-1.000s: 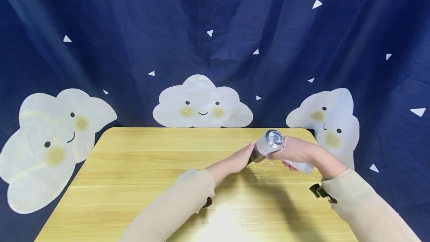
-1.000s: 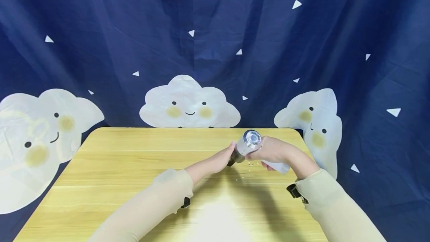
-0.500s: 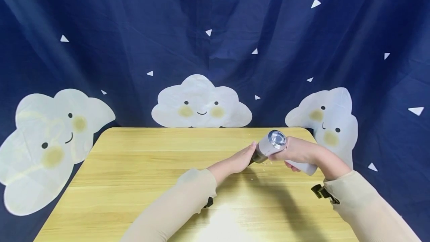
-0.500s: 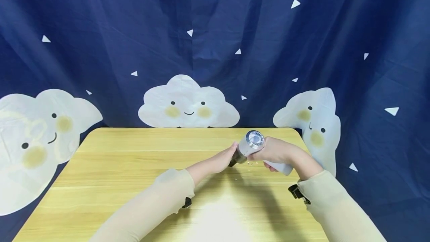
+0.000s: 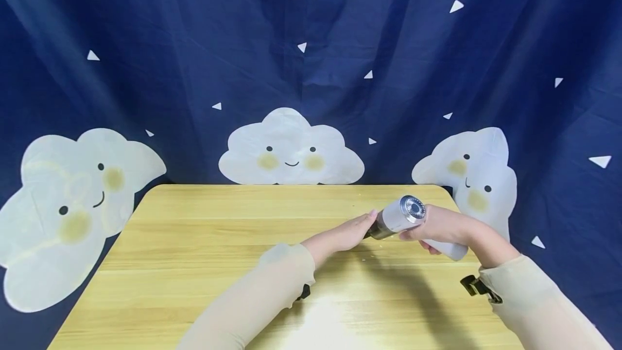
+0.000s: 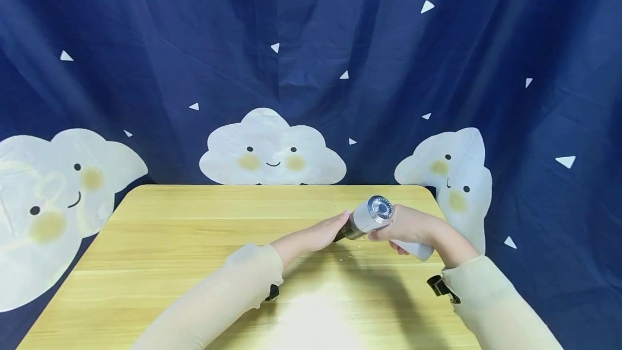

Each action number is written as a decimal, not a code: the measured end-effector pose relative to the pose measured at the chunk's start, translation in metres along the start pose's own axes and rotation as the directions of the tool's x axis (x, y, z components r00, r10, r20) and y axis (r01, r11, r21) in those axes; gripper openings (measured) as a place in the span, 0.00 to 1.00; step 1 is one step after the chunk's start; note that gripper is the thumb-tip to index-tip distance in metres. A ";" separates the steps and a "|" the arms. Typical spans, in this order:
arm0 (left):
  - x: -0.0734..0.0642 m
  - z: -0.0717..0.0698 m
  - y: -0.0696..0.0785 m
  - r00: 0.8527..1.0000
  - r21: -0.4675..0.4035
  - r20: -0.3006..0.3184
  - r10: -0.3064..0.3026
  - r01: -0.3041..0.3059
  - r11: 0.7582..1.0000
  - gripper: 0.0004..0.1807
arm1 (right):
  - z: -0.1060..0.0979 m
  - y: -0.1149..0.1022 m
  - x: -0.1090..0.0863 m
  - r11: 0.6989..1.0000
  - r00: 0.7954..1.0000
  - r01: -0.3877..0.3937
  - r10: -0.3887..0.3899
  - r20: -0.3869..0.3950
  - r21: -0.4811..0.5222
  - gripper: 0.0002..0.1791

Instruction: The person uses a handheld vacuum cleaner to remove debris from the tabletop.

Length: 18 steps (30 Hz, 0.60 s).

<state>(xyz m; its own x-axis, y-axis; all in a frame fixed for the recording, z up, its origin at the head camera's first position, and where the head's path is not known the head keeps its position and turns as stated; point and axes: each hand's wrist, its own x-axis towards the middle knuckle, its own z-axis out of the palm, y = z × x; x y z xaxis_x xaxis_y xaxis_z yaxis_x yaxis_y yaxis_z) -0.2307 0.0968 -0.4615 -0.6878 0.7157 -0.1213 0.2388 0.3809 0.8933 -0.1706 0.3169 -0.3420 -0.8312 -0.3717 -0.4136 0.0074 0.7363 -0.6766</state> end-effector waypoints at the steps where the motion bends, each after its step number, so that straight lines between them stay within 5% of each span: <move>1: 0.000 0.000 0.000 1.000 -0.008 0.008 -0.002 0.002 1.000 0.44 | 0.000 0.002 0.000 1.000 1.000 0.008 -0.008 0.000 0.001 0.20; 18: -0.001 -0.016 -0.006 0.999 0.012 0.038 0.015 -0.016 1.000 0.43 | 0.002 0.004 0.013 0.998 0.998 0.066 -0.066 -0.023 0.010 0.21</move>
<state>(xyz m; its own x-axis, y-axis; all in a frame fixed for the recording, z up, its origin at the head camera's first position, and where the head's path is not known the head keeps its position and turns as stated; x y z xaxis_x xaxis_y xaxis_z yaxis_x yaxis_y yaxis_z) -0.2424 0.0841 -0.4599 -0.6574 0.7432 -0.1241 0.2578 0.3766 0.8898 -0.1809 0.3141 -0.3515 -0.8426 -0.4062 -0.3535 -0.0420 0.7042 -0.7088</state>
